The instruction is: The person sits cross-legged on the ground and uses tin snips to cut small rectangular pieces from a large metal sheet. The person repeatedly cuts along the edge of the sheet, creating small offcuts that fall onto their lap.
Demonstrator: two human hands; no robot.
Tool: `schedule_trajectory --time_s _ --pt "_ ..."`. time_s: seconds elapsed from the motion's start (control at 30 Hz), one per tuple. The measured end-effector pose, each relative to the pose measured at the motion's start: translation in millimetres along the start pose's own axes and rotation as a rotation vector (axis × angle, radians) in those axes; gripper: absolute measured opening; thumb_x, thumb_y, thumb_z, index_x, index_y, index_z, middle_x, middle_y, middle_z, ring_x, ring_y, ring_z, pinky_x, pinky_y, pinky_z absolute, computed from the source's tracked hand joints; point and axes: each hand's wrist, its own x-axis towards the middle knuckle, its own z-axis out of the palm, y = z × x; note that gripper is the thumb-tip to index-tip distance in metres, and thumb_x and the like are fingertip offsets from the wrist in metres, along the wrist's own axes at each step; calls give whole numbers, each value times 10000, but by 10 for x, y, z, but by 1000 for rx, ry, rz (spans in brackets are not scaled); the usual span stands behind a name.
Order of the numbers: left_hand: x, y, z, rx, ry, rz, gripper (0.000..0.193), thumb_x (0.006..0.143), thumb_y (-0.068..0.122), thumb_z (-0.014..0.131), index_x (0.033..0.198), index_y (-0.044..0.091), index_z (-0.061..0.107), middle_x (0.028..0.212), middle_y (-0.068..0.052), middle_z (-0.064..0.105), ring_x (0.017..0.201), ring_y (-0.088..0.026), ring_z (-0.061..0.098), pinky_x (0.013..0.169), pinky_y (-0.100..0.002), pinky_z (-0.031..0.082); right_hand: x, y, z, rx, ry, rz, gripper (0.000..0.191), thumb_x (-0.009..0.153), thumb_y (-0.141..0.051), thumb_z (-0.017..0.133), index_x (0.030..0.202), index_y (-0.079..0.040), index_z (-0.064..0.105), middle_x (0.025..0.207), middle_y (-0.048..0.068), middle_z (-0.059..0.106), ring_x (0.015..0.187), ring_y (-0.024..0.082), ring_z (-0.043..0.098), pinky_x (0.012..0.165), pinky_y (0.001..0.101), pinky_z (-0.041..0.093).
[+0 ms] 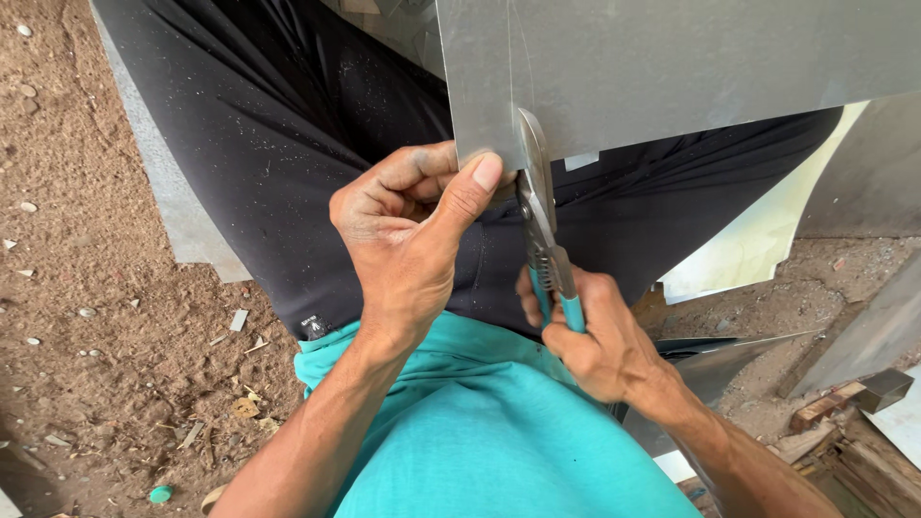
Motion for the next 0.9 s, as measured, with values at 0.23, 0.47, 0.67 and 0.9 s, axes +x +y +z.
schedule_trajectory --time_s 0.23,0.47,0.67,0.9 --pt "471 409 277 274 -3 201 217 1018 142 721 926 -39 646 743 53 517 661 -34 448 594 -183 377 100 236 11 17 55 -169 195 727 -127 547 833 -2 652 623 37 618 537 147 566 504 317 477" --pt "574 -182 604 197 183 463 223 1088 178 608 1102 -45 626 937 78 656 769 -31 557 660 -243 429 23 561 -482 187 -179 -104 479 637 -103 550 1093 11 641 991 131 689 894 208 666 754 345 576" --pt "168 -817 932 127 -227 -68 236 976 176 764 1112 -16 741 1027 -37 731 873 -86 697 793 -241 601 -359 1068 -121 493 277 -194 673 692 -78 491 1358 20 474 1250 177 610 1168 257 630 972 379 584" --pt "145 -808 1158 230 -185 -215 351 942 271 789 1171 5 767 1091 -54 769 903 -83 722 789 -214 615 -146 1075 31 543 345 -212 664 668 -87 498 1323 22 494 1120 159 588 1046 246 599 879 394 595"
